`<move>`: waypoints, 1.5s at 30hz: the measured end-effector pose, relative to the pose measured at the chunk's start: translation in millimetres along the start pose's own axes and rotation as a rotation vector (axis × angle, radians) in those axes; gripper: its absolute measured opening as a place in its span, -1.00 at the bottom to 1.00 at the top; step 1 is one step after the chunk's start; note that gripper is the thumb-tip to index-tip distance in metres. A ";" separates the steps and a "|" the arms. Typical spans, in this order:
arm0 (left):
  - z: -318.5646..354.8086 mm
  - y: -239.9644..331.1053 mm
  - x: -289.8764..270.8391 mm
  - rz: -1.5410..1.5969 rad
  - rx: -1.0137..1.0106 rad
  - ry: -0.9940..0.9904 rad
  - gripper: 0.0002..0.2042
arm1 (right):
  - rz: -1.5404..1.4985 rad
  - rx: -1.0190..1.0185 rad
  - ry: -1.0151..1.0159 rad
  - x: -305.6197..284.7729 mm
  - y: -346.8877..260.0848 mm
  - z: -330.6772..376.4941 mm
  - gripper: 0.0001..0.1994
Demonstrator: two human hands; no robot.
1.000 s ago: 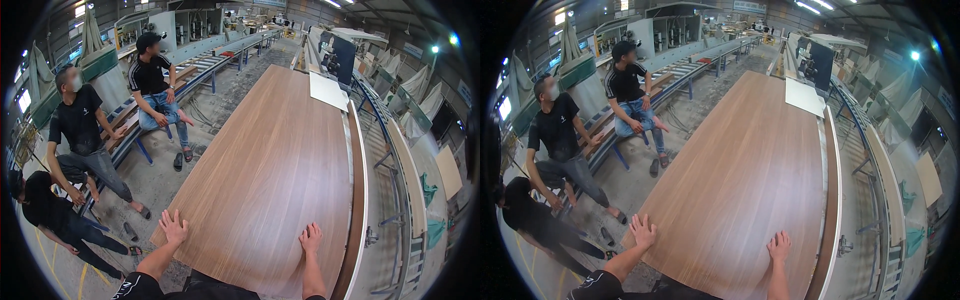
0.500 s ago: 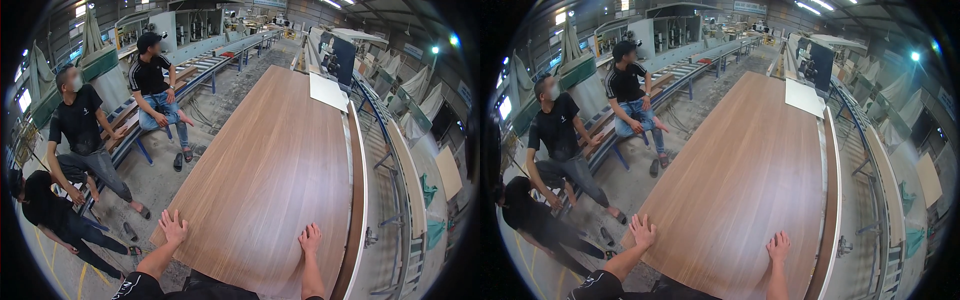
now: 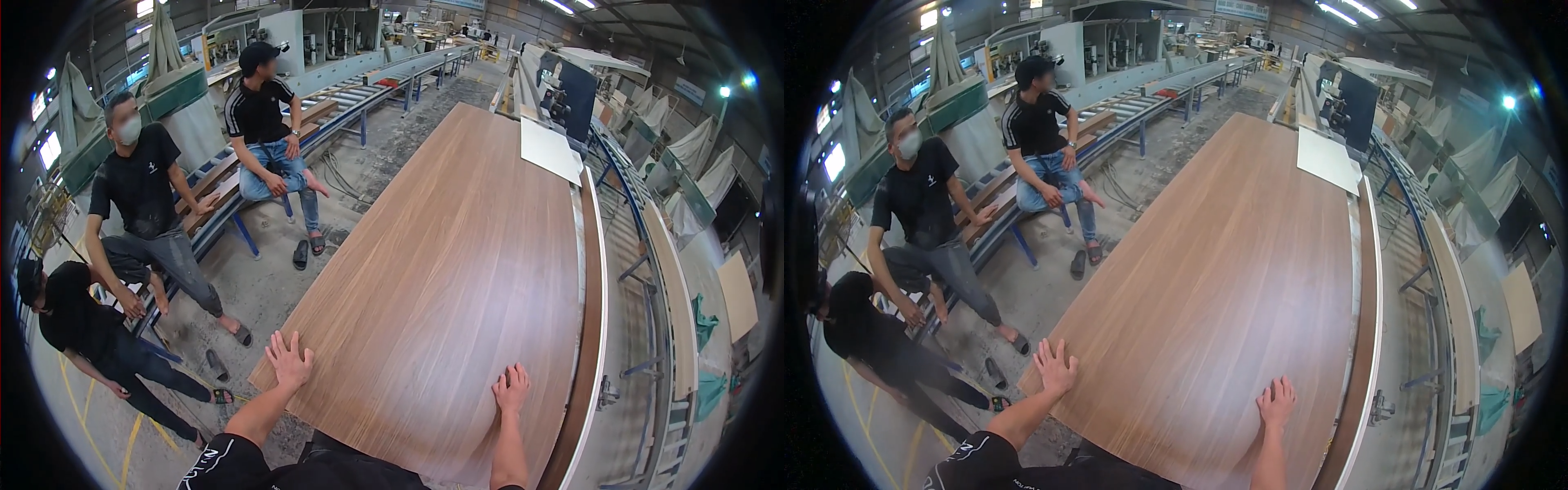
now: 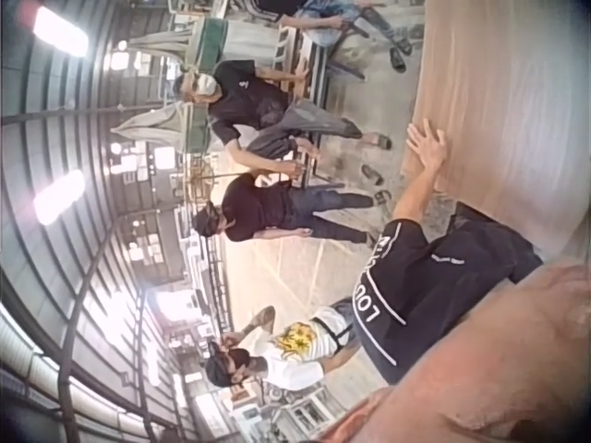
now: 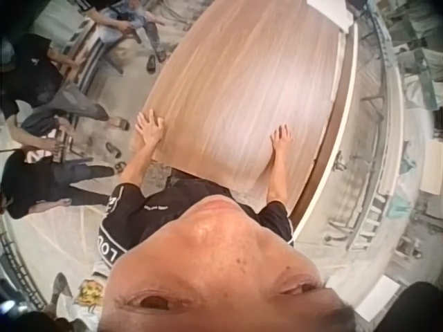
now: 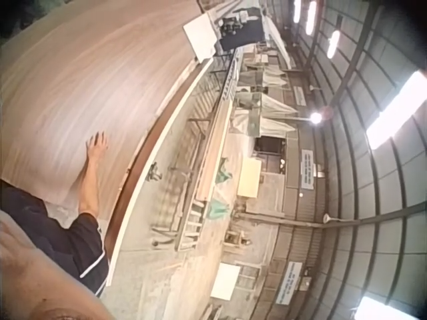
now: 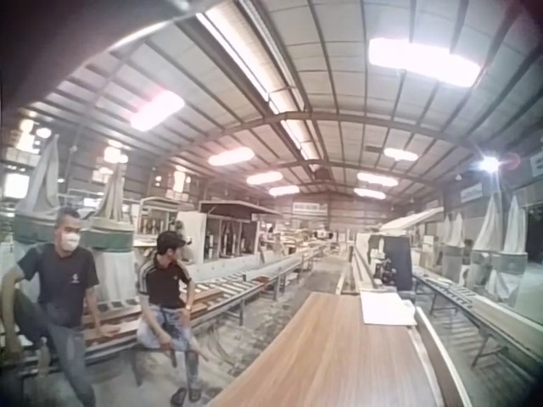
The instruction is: Inspecting and moving a large wooden panel on an assembly line with other workers.
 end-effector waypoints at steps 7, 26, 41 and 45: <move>-1.0 -1.0 -0.2 0.002 0.007 0.022 -0.36 | -0.011 0.015 -0.007 -0.3 -1.1 -2.7 -0.63; 1.2 1.4 -4.2 0.004 0.008 0.008 -0.36 | -0.020 -0.006 0.010 -0.1 1.3 -0.3 -0.63; 5.2 -9.1 -17.6 -0.003 -0.006 0.002 -0.38 | -0.111 -0.052 -0.032 9.4 -1.9 -3.8 -0.68; 2.2 6.9 4.9 -0.007 0.033 0.021 -0.38 | -0.040 -0.072 -0.104 5.7 10.6 2.6 -0.59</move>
Point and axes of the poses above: each hand's wrist, its own z-axis away from the middle knuckle, its own x-axis out of the palm, y = z × x, the point moved 8 cm from there along -z, towards the middle knuckle, and after that the axes turned 12 degrees about -x, right-handed, at the moved point
